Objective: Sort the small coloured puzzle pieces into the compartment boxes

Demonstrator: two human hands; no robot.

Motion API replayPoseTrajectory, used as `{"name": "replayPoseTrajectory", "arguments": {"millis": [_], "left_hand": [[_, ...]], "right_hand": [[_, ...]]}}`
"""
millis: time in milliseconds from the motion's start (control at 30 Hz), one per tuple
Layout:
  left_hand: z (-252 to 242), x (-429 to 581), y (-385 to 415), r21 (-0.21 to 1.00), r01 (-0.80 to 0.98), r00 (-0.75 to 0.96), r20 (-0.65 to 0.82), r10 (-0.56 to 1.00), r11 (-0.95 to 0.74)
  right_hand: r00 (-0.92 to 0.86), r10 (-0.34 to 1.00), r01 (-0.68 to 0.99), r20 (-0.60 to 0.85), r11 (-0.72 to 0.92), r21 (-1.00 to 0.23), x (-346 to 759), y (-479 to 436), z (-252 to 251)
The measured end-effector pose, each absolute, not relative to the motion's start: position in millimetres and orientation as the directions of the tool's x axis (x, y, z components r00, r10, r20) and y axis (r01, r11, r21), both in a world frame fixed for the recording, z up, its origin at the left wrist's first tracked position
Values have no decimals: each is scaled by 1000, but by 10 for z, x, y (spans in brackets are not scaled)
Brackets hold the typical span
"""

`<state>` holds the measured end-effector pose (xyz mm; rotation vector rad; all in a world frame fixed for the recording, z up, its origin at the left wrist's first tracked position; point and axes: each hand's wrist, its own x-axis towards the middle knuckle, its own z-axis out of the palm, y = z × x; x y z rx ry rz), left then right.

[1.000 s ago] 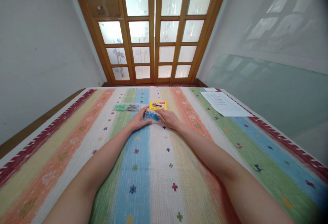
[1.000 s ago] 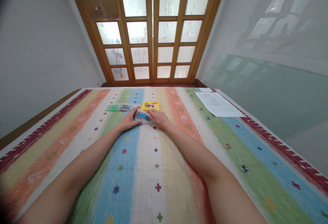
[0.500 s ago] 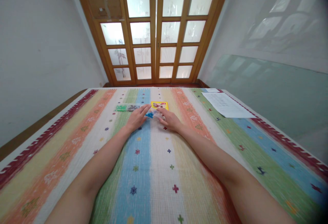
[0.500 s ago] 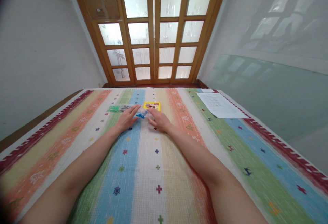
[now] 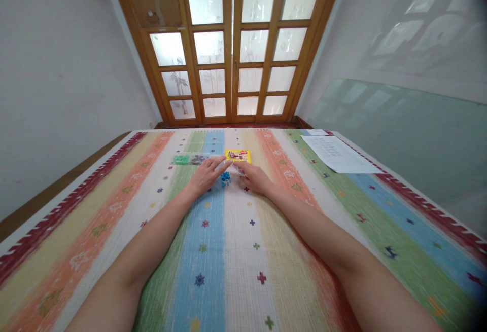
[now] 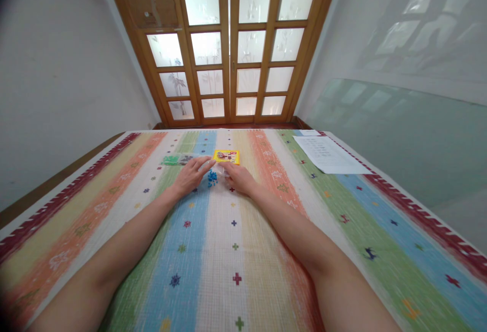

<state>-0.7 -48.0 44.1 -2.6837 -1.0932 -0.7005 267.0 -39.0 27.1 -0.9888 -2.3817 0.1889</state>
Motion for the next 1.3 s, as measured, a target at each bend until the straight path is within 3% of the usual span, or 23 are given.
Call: {"name": "replayPoseTrajectory", "arguments": {"millis": [367,600,833,1067,1300], "left_hand": [[433,21,-525,72,677,596,530,603,-732],[378,80,-585,276,703,408,599,689,-656],[307,228,-595,519,670,212,552,806,-531],[279,257,-572,567,626,274,484,831,-536],[164,130,-458,451,700,345,465,815,-554]], "right_hand": [[-576,645,565,502,758,-326,2675,-427,315],[-649,560,549,516,813,-192,2647,-470,424],[-686,497,544,532,835,-80,2476,-535,386],[-591,635,685,498,720,-106,2506,-460,395],[-276,798,898,535,412,-152,3099,-68,302]]}}
